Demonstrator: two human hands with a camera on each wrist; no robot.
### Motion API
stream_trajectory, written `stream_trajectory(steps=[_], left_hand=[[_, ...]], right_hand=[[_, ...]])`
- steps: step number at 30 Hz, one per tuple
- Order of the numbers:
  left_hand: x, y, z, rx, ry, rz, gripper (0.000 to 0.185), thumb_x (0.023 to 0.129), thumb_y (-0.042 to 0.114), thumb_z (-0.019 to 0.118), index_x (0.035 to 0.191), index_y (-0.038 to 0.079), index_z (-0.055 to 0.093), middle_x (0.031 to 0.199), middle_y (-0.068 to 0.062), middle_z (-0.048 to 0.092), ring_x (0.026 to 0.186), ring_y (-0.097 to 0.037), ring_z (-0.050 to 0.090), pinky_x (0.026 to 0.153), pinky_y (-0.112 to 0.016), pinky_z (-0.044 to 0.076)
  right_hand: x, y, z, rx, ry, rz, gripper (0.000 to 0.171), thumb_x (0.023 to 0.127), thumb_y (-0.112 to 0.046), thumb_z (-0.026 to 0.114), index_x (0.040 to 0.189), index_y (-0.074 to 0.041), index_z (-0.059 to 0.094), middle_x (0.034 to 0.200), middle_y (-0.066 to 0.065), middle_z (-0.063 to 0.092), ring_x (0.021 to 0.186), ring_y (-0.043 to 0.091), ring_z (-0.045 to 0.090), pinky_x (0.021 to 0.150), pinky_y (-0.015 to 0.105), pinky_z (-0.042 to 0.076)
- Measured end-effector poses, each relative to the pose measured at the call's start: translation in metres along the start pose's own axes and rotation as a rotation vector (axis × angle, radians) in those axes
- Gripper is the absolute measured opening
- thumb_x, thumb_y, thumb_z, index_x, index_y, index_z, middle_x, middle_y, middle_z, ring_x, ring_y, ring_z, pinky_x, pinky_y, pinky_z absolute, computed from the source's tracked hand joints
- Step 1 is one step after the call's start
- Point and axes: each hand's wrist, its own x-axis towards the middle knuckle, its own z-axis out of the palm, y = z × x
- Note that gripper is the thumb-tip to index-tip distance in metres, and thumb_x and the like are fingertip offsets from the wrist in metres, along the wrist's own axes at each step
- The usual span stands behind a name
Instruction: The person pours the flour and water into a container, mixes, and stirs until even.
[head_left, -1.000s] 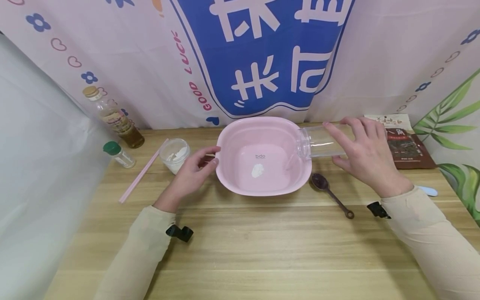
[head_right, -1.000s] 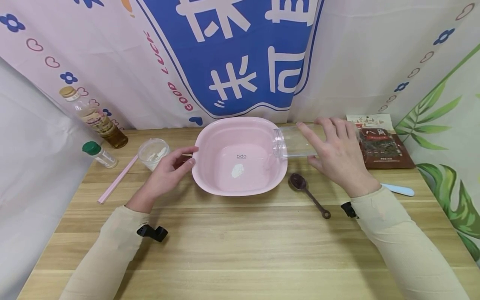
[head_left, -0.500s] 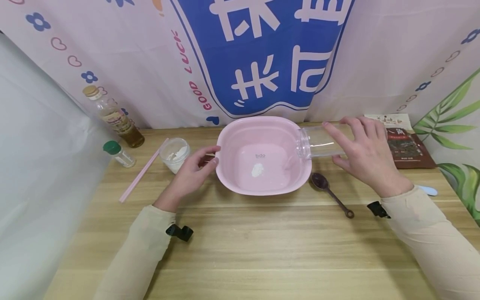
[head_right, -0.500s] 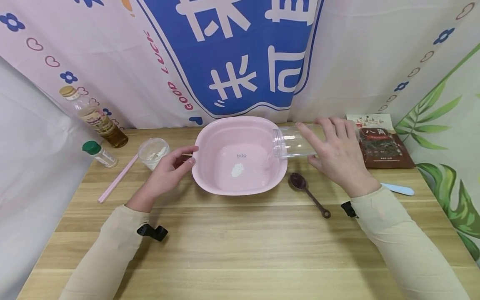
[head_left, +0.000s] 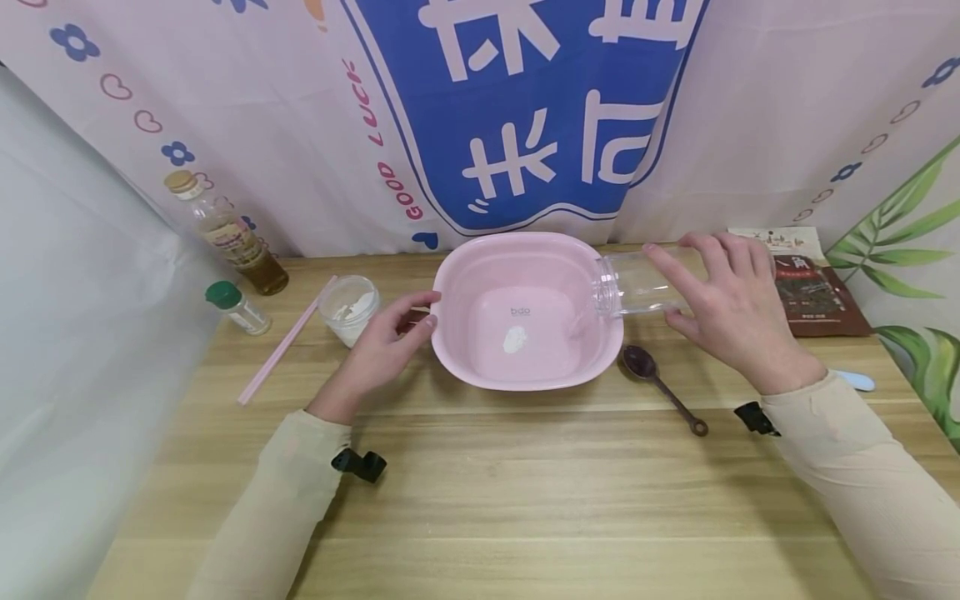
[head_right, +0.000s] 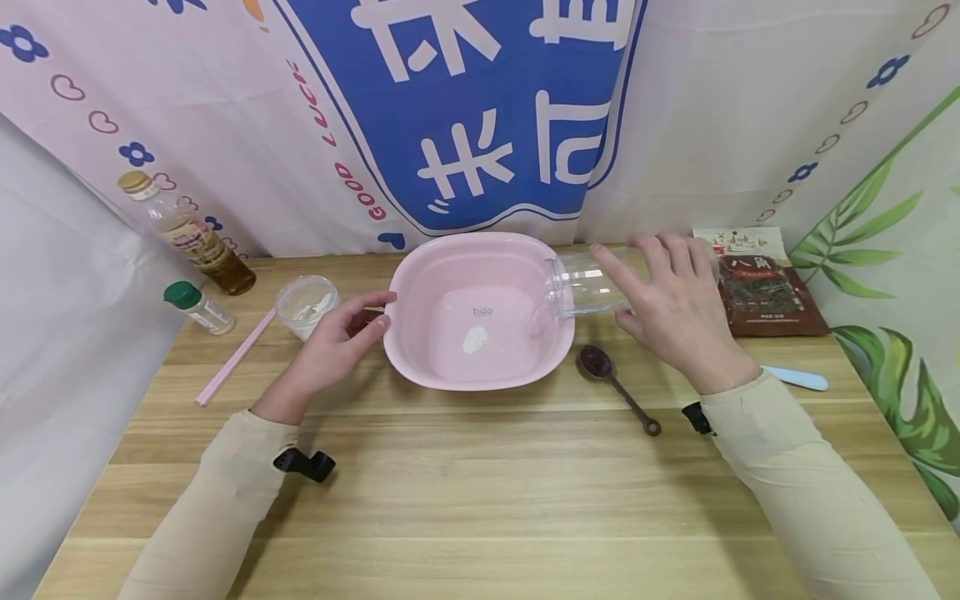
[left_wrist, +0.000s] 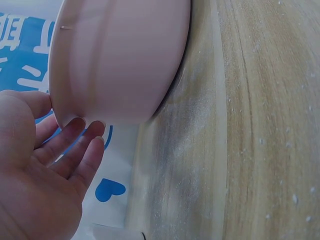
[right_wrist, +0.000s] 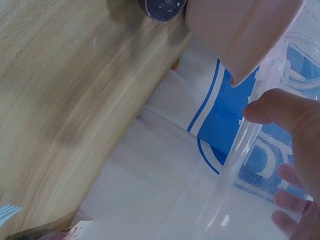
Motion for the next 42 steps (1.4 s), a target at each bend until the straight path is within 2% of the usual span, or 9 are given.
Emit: stream_trajectory(steps=[15,24,32,42], left_hand=[[0.000,0.000,0.000,-0.007,-0.004,-0.001,0.046,0.112,0.020,0.059,0.155,0.006,0.055,0.153,-0.017,0.061,0.131,-0.034,0.066,0.099,-0.033,0.058],[0.001,-0.001,0.000,-0.015,0.004,0.001,0.045,0.112,0.019,0.058,0.155,0.006,0.055,0.151,-0.018,0.062,0.129,-0.035,0.066,0.095,-0.025,0.057],[0.001,-0.003,0.000,-0.014,0.004,0.002,0.045,0.112,0.020,0.058,0.155,0.006,0.055,0.152,-0.017,0.061,0.129,-0.034,0.066,0.094,-0.024,0.057],[0.001,-0.002,0.000,-0.014,-0.002,-0.019,0.046,0.112,0.021,0.058,0.156,0.008,0.055,0.153,-0.016,0.060,0.131,-0.033,0.066,0.094,-0.024,0.057]], right_hand=[[-0.001,-0.001,0.001,0.025,-0.019,0.043,0.091,0.074,-0.018,0.089,0.157,-0.019,0.051,0.137,0.028,0.053,0.121,0.054,0.046,0.099,0.068,0.038],[-0.001,-0.003,0.004,0.058,-0.052,0.078,0.092,0.074,-0.019,0.092,0.156,-0.016,0.051,0.138,0.029,0.054,0.120,0.053,0.047,0.098,0.068,0.039],[-0.003,-0.004,0.008,0.109,-0.043,0.110,0.092,0.075,-0.020,0.094,0.156,-0.014,0.051,0.138,0.029,0.055,0.118,0.053,0.047,0.097,0.068,0.040],[-0.007,-0.002,0.010,0.175,-0.053,0.204,0.096,0.071,-0.017,0.096,0.156,-0.011,0.051,0.138,0.032,0.055,0.121,0.053,0.048,0.103,0.070,0.038]])
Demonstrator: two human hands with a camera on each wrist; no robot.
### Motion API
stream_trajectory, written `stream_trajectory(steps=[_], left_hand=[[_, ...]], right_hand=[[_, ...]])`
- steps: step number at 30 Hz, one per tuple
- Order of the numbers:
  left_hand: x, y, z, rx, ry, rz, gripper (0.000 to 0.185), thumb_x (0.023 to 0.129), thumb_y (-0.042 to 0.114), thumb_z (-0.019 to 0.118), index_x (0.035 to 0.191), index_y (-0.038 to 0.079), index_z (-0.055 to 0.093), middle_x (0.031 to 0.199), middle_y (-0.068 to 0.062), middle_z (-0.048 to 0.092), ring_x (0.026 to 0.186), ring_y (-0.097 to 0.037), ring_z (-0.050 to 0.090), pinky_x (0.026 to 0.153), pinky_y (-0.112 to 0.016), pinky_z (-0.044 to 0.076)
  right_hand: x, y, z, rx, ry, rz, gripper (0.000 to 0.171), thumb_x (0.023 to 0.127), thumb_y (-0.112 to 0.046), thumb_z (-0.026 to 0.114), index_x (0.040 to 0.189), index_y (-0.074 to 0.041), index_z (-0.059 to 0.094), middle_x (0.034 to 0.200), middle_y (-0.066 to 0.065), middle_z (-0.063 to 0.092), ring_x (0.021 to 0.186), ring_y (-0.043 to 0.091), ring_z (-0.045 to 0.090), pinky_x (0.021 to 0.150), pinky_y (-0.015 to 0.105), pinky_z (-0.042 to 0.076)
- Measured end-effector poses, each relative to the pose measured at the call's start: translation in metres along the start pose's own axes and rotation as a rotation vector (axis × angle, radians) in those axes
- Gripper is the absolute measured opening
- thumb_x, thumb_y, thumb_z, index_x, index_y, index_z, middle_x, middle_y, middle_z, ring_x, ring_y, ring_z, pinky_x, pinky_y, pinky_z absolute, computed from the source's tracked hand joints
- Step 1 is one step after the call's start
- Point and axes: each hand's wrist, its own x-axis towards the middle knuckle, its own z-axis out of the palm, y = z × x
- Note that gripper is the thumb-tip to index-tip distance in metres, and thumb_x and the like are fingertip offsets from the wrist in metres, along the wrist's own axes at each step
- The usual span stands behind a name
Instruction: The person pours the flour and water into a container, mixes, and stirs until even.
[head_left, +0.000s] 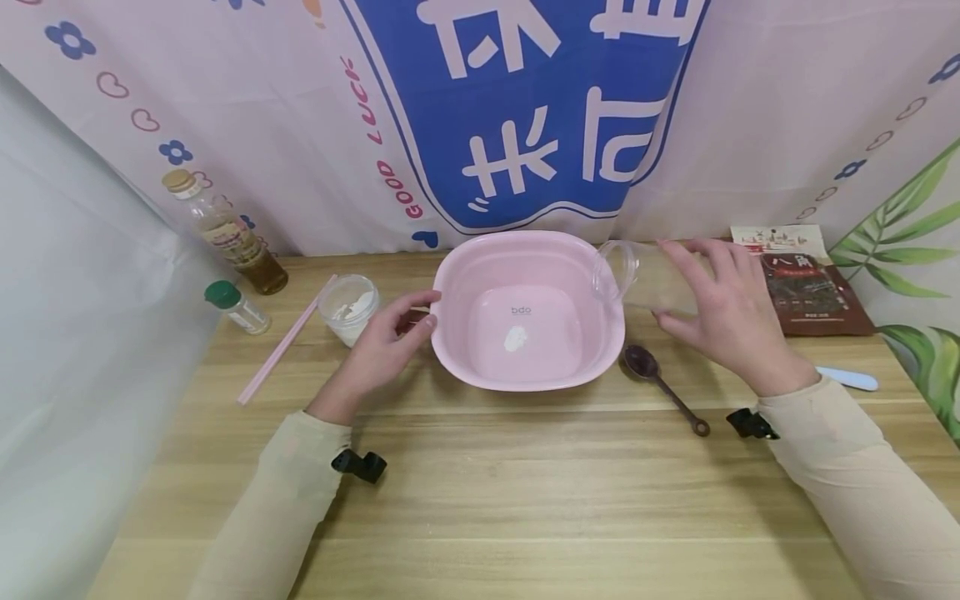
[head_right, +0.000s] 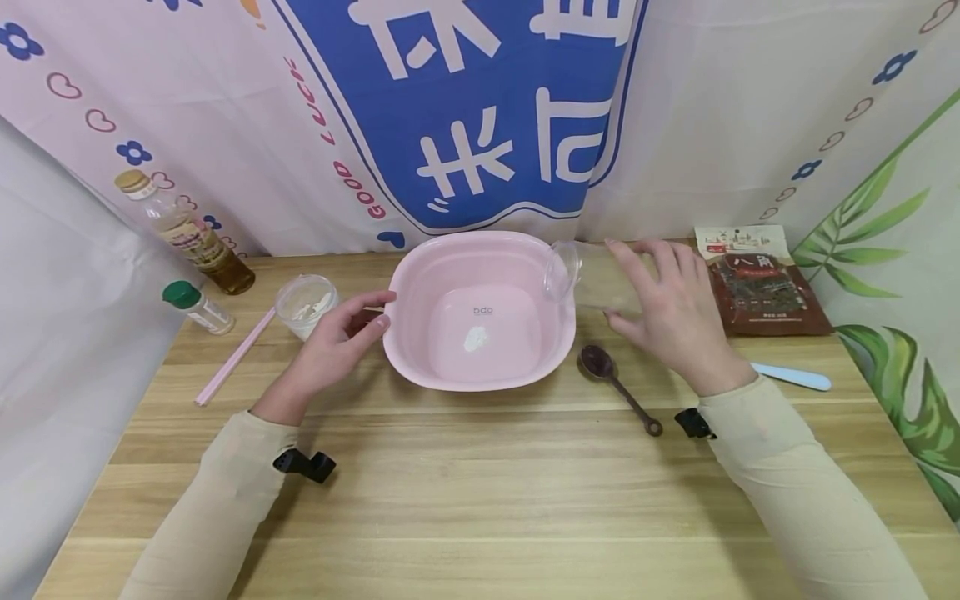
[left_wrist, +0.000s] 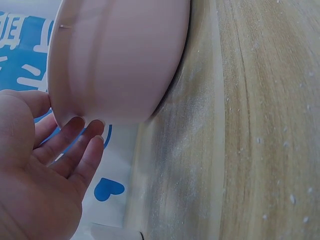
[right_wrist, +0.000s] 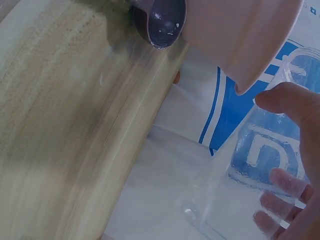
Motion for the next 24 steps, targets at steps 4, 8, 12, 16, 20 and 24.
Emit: stream_trajectory(steps=[4,8,12,16,20,24], left_hand=[[0.000,0.001,0.000,-0.001,0.002,-0.003,0.046,0.113,0.022,0.058,0.156,0.008,0.055,0.153,-0.016,0.061,0.131,-0.033,0.066,0.094,-0.023,0.057],[0.000,0.002,0.001,-0.009,0.002,0.002,0.046,0.112,0.021,0.058,0.156,0.007,0.055,0.154,-0.016,0.060,0.132,-0.034,0.066,0.094,-0.021,0.056],[-0.001,0.001,0.000,-0.008,0.002,0.000,0.045,0.112,0.022,0.058,0.155,0.007,0.055,0.155,-0.015,0.059,0.133,-0.034,0.066,0.095,-0.021,0.056],[-0.001,0.001,0.001,-0.014,-0.001,0.000,0.045,0.112,0.021,0.058,0.155,0.007,0.055,0.156,-0.016,0.059,0.133,-0.035,0.065,0.096,-0.021,0.056],[-0.001,0.001,0.001,-0.025,0.001,0.004,0.045,0.112,0.020,0.058,0.155,0.006,0.055,0.155,-0.016,0.059,0.133,-0.035,0.066,0.095,-0.019,0.056],[-0.001,0.001,0.001,-0.027,0.003,0.006,0.045,0.112,0.020,0.058,0.155,0.006,0.055,0.155,-0.017,0.060,0.132,-0.035,0.066,0.094,-0.018,0.055]], right_hand=[[-0.001,0.001,0.000,0.036,0.011,0.022,0.097,0.070,-0.016,0.097,0.155,-0.010,0.051,0.137,0.034,0.055,0.119,0.055,0.049,0.102,0.071,0.039],[-0.002,0.004,0.001,0.066,0.027,0.034,0.096,0.070,-0.014,0.097,0.154,-0.007,0.051,0.135,0.035,0.056,0.118,0.055,0.050,0.103,0.072,0.040],[-0.002,0.007,0.003,0.091,0.027,0.089,0.096,0.069,-0.012,0.097,0.153,-0.005,0.051,0.136,0.035,0.057,0.121,0.055,0.051,0.106,0.075,0.041],[-0.002,0.011,0.003,0.105,-0.007,0.167,0.096,0.072,-0.012,0.096,0.155,-0.001,0.049,0.140,0.035,0.058,0.128,0.056,0.053,0.111,0.076,0.040],[0.001,0.015,0.001,0.140,-0.029,0.234,0.093,0.077,-0.011,0.095,0.155,0.005,0.047,0.141,0.036,0.060,0.129,0.056,0.055,0.114,0.074,0.041],[0.002,0.020,0.000,0.200,-0.020,0.299,0.090,0.077,-0.011,0.095,0.152,0.009,0.048,0.137,0.037,0.061,0.126,0.056,0.057,0.113,0.072,0.043]])
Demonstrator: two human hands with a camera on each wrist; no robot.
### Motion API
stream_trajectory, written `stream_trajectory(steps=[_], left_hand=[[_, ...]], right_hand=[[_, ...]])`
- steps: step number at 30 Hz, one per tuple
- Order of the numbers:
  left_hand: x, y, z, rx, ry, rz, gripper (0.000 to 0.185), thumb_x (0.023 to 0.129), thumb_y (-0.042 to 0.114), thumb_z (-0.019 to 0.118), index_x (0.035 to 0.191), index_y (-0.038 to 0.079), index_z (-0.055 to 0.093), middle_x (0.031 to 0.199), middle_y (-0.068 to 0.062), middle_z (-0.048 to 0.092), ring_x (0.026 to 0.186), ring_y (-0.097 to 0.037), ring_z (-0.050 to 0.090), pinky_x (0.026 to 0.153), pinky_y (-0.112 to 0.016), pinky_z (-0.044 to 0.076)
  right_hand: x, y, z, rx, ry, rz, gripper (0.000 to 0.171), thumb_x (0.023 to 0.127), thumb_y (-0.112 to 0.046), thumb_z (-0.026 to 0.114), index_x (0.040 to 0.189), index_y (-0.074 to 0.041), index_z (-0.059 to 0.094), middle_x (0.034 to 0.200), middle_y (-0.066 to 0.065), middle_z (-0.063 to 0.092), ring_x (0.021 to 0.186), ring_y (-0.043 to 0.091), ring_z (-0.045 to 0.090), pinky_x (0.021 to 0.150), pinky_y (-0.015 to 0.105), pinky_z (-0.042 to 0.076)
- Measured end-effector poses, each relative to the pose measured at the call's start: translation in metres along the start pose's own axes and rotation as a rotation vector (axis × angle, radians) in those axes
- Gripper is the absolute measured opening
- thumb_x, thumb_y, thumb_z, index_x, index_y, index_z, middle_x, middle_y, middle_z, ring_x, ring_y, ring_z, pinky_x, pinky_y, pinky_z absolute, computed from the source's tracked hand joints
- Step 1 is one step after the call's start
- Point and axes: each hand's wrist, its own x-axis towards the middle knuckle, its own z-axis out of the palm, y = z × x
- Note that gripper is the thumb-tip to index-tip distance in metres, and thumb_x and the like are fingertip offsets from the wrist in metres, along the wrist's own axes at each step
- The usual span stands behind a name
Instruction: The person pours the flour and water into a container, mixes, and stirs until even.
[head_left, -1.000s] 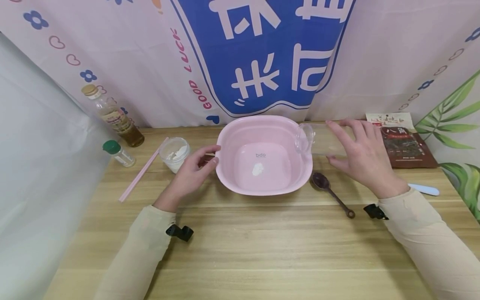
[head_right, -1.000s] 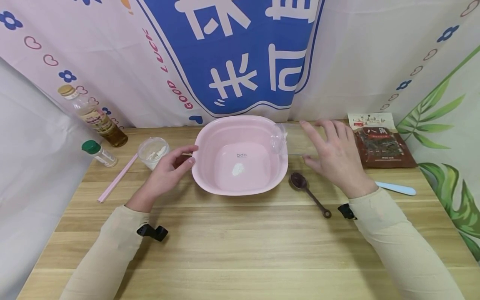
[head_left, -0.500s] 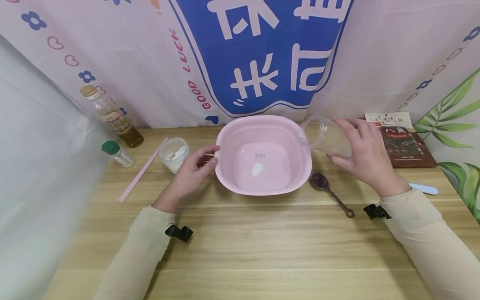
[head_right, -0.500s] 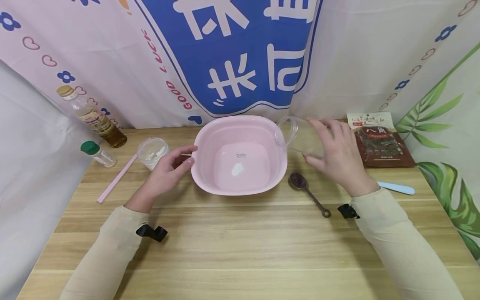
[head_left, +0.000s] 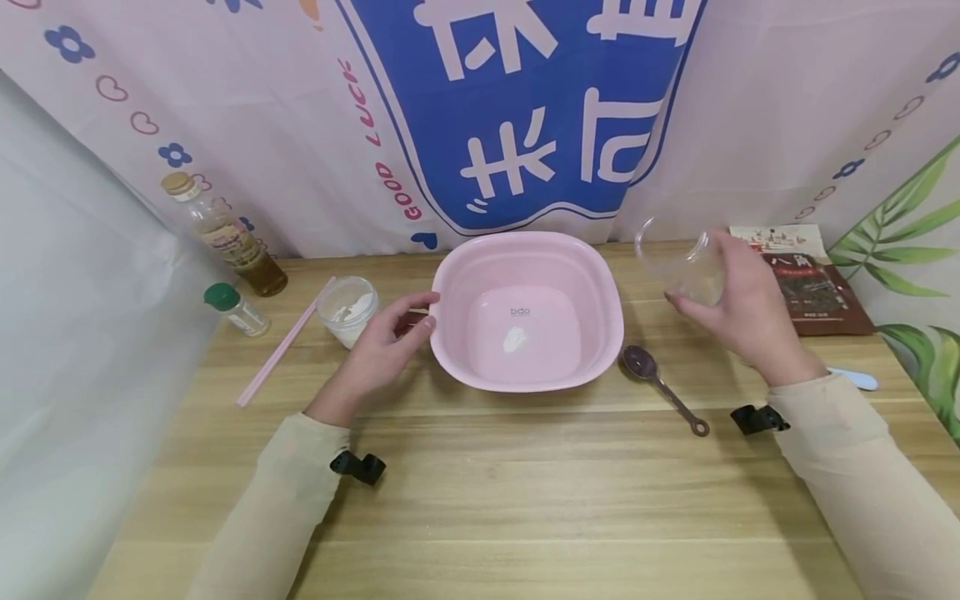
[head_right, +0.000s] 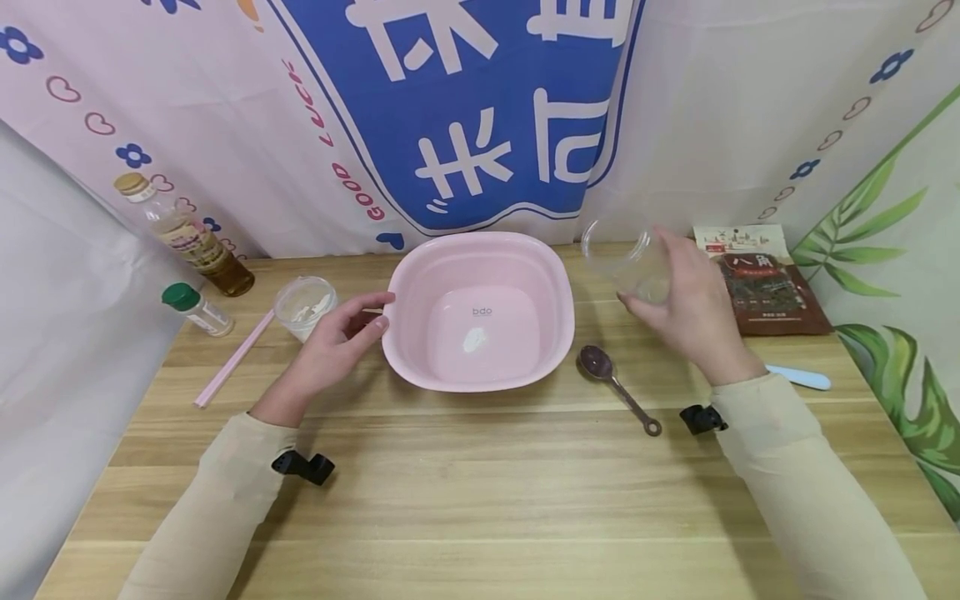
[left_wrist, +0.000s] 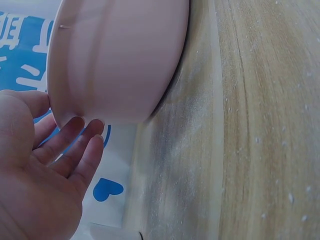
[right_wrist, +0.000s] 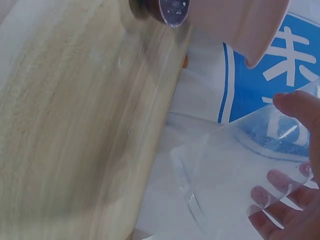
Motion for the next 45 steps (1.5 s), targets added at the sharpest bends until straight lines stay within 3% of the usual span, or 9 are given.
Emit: stream_trajectory(steps=[10,17,21,23,28,34,45], left_hand=[[0.000,0.000,-0.001,0.011,0.004,-0.006,0.045,0.112,0.022,0.059,0.155,0.008,0.055,0.154,-0.015,0.060,0.131,-0.034,0.066,0.094,-0.020,0.056],[0.001,-0.001,-0.001,0.013,0.001,-0.013,0.045,0.112,0.022,0.059,0.155,0.008,0.055,0.154,-0.015,0.060,0.131,-0.034,0.066,0.094,-0.021,0.056],[0.000,-0.001,-0.001,0.013,0.001,-0.014,0.045,0.112,0.022,0.059,0.155,0.008,0.055,0.153,-0.016,0.061,0.131,-0.034,0.066,0.093,-0.022,0.056],[-0.001,0.000,-0.001,0.012,0.001,-0.015,0.045,0.112,0.022,0.059,0.155,0.007,0.055,0.154,-0.016,0.060,0.131,-0.034,0.066,0.093,-0.022,0.056],[-0.001,0.000,-0.001,0.010,0.006,-0.010,0.045,0.112,0.021,0.059,0.155,0.007,0.056,0.153,-0.016,0.061,0.131,-0.034,0.066,0.093,-0.020,0.056],[0.000,-0.002,0.000,-0.013,0.004,0.006,0.045,0.112,0.017,0.059,0.155,0.005,0.055,0.153,-0.017,0.060,0.131,-0.035,0.066,0.093,-0.018,0.056],[0.001,-0.002,0.000,-0.023,0.009,0.005,0.044,0.112,0.016,0.058,0.154,0.005,0.055,0.151,-0.018,0.061,0.130,-0.035,0.066,0.093,-0.018,0.056]], right_hand=[[0.004,0.016,-0.003,0.140,-0.036,0.268,0.100,0.088,-0.019,0.090,0.164,0.002,0.029,0.152,0.038,0.049,0.136,0.056,0.050,0.115,0.075,0.040],[0.007,0.029,-0.001,0.205,-0.030,0.391,0.077,0.096,-0.031,0.082,0.144,0.007,0.035,0.178,0.014,0.029,0.132,0.042,0.049,0.111,0.055,0.043],[0.009,0.034,0.000,0.233,-0.048,0.450,0.093,0.098,-0.036,0.080,0.164,-0.004,0.023,0.173,0.022,0.035,0.139,0.044,0.049,0.116,0.059,0.043],[0.011,0.037,0.001,0.247,-0.054,0.470,0.098,0.099,-0.038,0.080,0.168,-0.006,0.018,0.172,0.023,0.035,0.143,0.045,0.048,0.118,0.061,0.042],[0.013,0.045,0.008,0.259,-0.072,0.497,0.095,0.099,-0.046,0.077,0.164,-0.002,0.023,0.177,0.016,0.026,0.145,0.044,0.046,0.118,0.061,0.043],[0.009,0.053,0.016,0.335,-0.108,0.512,0.100,0.101,-0.046,0.075,0.167,-0.006,0.011,0.170,0.029,0.035,0.149,0.052,0.043,0.121,0.068,0.039],[0.004,0.055,0.018,0.345,-0.146,0.530,0.108,0.100,-0.054,0.072,0.168,-0.005,0.004,0.174,0.029,0.028,0.155,0.054,0.037,0.126,0.068,0.033]])
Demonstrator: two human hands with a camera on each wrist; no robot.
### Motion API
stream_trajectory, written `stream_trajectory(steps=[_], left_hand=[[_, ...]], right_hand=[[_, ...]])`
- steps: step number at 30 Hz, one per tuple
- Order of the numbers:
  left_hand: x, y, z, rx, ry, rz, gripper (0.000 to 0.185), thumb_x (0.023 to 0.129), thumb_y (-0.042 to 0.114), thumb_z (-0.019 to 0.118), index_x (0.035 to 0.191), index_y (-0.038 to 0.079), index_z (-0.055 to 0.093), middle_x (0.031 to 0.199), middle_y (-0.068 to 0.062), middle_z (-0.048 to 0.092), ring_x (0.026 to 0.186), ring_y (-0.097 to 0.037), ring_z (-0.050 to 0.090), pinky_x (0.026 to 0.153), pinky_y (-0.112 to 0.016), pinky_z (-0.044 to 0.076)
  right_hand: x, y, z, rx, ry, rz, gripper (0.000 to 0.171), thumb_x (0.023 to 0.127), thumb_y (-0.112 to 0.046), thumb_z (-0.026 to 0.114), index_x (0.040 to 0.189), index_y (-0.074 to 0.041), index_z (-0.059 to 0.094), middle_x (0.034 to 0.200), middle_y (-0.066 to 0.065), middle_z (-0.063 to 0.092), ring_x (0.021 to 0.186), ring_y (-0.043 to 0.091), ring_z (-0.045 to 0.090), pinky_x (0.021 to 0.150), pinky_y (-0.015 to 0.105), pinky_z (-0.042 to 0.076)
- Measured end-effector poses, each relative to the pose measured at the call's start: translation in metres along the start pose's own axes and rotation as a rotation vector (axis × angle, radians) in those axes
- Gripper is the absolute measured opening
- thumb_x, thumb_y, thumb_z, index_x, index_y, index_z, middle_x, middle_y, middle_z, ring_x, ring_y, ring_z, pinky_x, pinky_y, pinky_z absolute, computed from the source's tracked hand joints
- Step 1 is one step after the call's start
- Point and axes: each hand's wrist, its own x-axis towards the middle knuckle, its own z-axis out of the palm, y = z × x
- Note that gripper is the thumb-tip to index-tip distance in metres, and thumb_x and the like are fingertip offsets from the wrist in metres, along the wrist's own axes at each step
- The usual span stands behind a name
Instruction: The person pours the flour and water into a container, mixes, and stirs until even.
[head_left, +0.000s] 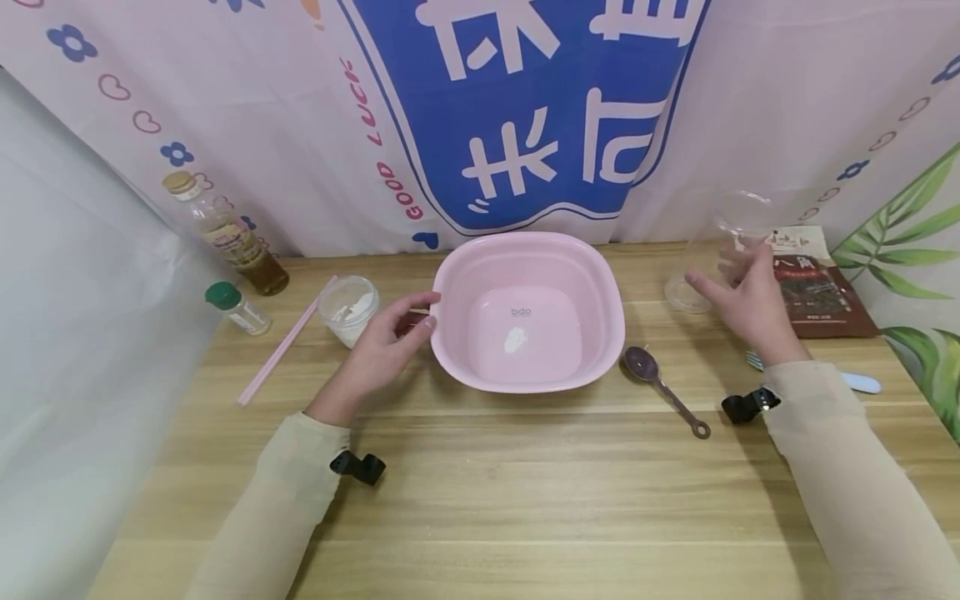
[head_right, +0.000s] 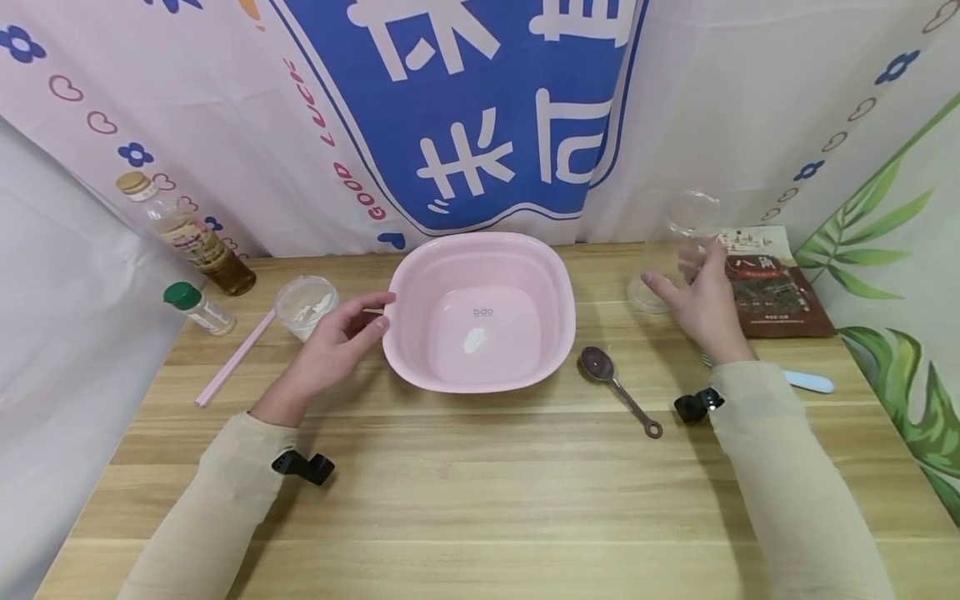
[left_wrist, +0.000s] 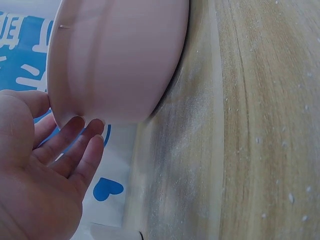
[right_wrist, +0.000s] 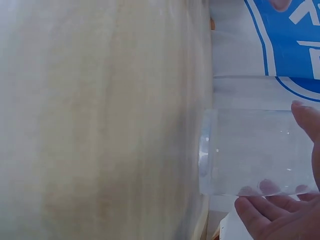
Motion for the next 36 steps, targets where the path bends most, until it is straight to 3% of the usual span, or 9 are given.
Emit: stream_trajectory(steps=[12,22,28,30,33,36], left_hand=[[0.000,0.001,-0.001,0.000,-0.002,-0.005,0.044,0.112,0.017,0.059,0.154,0.006,0.055,0.153,-0.017,0.060,0.132,-0.034,0.066,0.093,-0.017,0.056],[-0.001,-0.001,-0.002,0.012,-0.001,0.004,0.045,0.111,0.017,0.059,0.154,0.005,0.055,0.153,-0.018,0.060,0.131,-0.035,0.066,0.092,-0.016,0.056],[0.000,-0.002,-0.001,0.018,-0.002,0.005,0.045,0.111,0.018,0.060,0.154,0.006,0.055,0.152,-0.017,0.061,0.129,-0.034,0.067,0.092,-0.018,0.057],[0.000,-0.002,-0.001,0.018,-0.003,0.007,0.045,0.111,0.018,0.060,0.154,0.006,0.055,0.153,-0.017,0.061,0.129,-0.034,0.067,0.092,-0.018,0.057],[0.000,-0.002,-0.001,0.023,-0.005,0.005,0.045,0.112,0.018,0.059,0.155,0.006,0.055,0.153,-0.017,0.061,0.130,-0.034,0.067,0.092,-0.018,0.056],[0.000,0.000,-0.001,0.021,-0.005,0.003,0.045,0.112,0.018,0.059,0.155,0.006,0.055,0.153,-0.017,0.061,0.130,-0.035,0.067,0.092,-0.018,0.056]], right_hand=[[-0.022,-0.003,-0.007,0.005,-0.033,0.008,0.109,0.103,-0.047,0.070,0.172,-0.012,-0.006,0.177,0.032,0.010,0.158,0.059,0.027,0.125,0.073,0.029],[-0.040,-0.005,-0.008,-0.051,-0.022,-0.027,0.106,0.105,-0.048,0.067,0.173,-0.009,-0.005,0.175,0.036,0.016,0.153,0.063,0.034,0.120,0.076,0.033],[-0.056,-0.006,-0.008,-0.062,-0.022,-0.031,0.094,0.110,-0.043,0.058,0.172,-0.002,0.002,0.171,0.036,0.028,0.149,0.061,0.042,0.116,0.073,0.041],[-0.063,-0.005,-0.008,-0.087,-0.031,-0.042,0.089,0.111,-0.041,0.056,0.172,-0.001,0.005,0.167,0.036,0.037,0.145,0.059,0.048,0.115,0.064,0.048],[-0.072,-0.003,-0.008,-0.114,-0.051,-0.072,0.082,0.112,-0.035,0.055,0.171,0.002,0.012,0.159,0.037,0.047,0.139,0.058,0.053,0.108,0.026,0.056],[-0.081,0.000,-0.009,-0.132,-0.058,-0.111,0.071,0.112,-0.029,0.056,0.167,0.006,0.025,0.150,0.037,0.056,0.132,0.056,0.059,0.087,0.001,0.044]])
